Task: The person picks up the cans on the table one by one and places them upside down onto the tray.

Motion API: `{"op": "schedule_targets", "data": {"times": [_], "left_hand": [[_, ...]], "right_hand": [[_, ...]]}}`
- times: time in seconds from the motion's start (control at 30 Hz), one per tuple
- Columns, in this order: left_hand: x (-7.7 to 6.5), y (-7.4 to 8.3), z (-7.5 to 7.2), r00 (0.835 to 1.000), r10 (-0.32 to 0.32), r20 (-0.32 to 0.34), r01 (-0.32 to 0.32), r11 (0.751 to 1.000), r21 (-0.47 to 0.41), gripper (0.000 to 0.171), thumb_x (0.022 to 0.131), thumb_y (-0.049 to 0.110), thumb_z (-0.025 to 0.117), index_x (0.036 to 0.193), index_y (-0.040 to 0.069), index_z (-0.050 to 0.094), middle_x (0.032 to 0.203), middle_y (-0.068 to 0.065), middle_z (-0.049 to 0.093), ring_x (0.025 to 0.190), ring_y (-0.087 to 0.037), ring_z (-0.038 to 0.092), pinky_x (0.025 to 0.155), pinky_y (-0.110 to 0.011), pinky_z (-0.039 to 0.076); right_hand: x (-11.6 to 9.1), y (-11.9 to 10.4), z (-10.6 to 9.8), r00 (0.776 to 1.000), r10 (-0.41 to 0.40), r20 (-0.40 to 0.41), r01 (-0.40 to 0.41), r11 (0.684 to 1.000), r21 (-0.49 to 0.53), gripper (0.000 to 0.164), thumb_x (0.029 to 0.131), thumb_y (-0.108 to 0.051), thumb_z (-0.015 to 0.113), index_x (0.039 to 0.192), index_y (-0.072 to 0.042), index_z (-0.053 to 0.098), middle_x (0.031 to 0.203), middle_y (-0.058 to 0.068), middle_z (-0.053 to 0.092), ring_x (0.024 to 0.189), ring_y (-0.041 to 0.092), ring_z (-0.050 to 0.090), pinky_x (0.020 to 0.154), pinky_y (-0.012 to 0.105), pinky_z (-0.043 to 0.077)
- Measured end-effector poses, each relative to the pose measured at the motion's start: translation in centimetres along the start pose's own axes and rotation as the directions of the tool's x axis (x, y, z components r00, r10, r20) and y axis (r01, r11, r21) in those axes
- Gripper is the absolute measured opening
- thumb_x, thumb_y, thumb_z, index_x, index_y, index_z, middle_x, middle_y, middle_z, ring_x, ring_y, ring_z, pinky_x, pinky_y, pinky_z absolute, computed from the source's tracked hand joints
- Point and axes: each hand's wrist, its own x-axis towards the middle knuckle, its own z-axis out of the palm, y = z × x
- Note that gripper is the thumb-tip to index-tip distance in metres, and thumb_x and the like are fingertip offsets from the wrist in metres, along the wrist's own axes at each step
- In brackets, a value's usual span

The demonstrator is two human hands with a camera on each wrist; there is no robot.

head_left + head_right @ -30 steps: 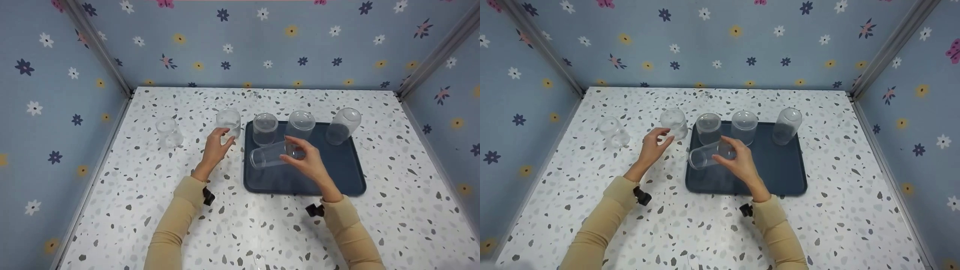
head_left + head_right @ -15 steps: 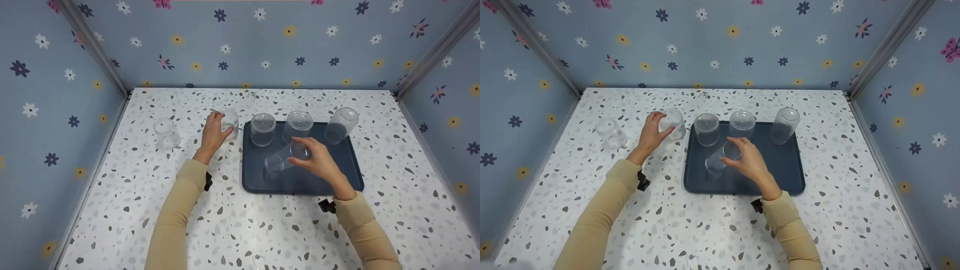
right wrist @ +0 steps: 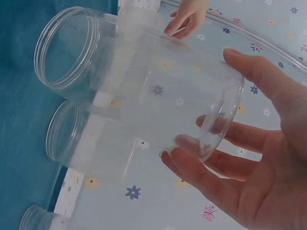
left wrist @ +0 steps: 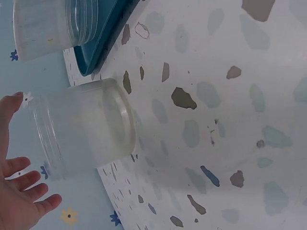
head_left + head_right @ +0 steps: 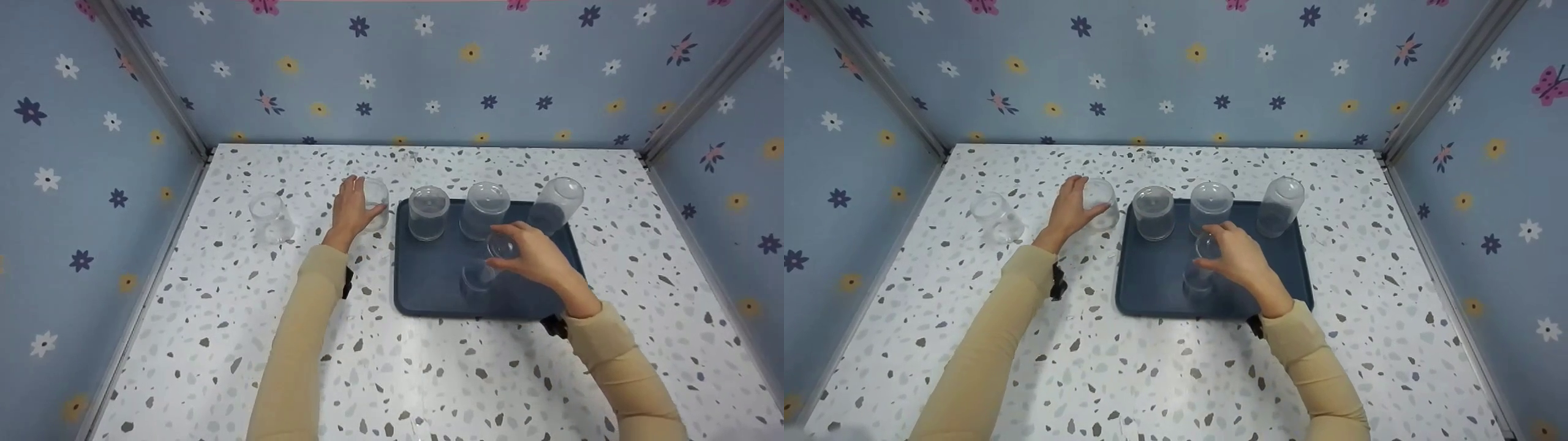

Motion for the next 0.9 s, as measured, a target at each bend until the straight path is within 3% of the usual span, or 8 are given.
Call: {"op": "schedule_targets", "data": {"times": [0.37, 0.7, 0.9], "left_hand": [[1.1, -0.3, 0.4, 0.992, -0.069, 0.108, 0.071, 0.997, -0.013, 0.089, 0.077, 0.048, 0.062, 0.136, -0.006, 0.022, 0.138, -0.022, 0.024, 0.128, -0.031, 0.021, 0.1, -0.042, 0.027], [1.5, -0.3, 0.3, 0.981, -0.098, 0.169, 0.114, 0.99, -0.086, 0.087, 0.078, 0.044, 0.063, 0.137, -0.005, 0.022, 0.139, -0.021, 0.023, 0.128, -0.031, 0.022, 0.1, -0.04, 0.026], [1.8, 0.1, 0.1, 0.973, -0.117, 0.201, 0.14, 0.984, -0.106, 0.086, 0.078, 0.04, 0.065, 0.137, -0.005, 0.021, 0.139, -0.021, 0.023, 0.128, -0.031, 0.023, 0.102, -0.038, 0.024]], "right_hand": [[-1.0, 1.7, -1.0, 0.999, 0.04, -0.006, -0.04, 0.999, -0.034, 0.065, 0.07, -0.033, 0.074, 0.12, 0.001, 0.052, 0.112, 0.021, 0.053, 0.095, 0.033, 0.053, 0.08, 0.045, 0.042], [-1.7, 3.0, -1.7, 0.995, 0.104, -0.006, -0.104, 0.994, -0.027, 0.065, 0.072, -0.032, 0.072, 0.12, 0.004, 0.051, 0.115, 0.024, 0.05, 0.1, 0.035, 0.05, 0.082, 0.047, 0.04], [-2.0, 3.7, -2.2, 0.99, 0.138, -0.032, -0.139, 0.99, -0.038, 0.063, 0.072, -0.029, 0.073, 0.118, 0.006, 0.051, 0.109, 0.024, 0.053, 0.095, 0.036, 0.052, 0.079, 0.048, 0.04]]}}
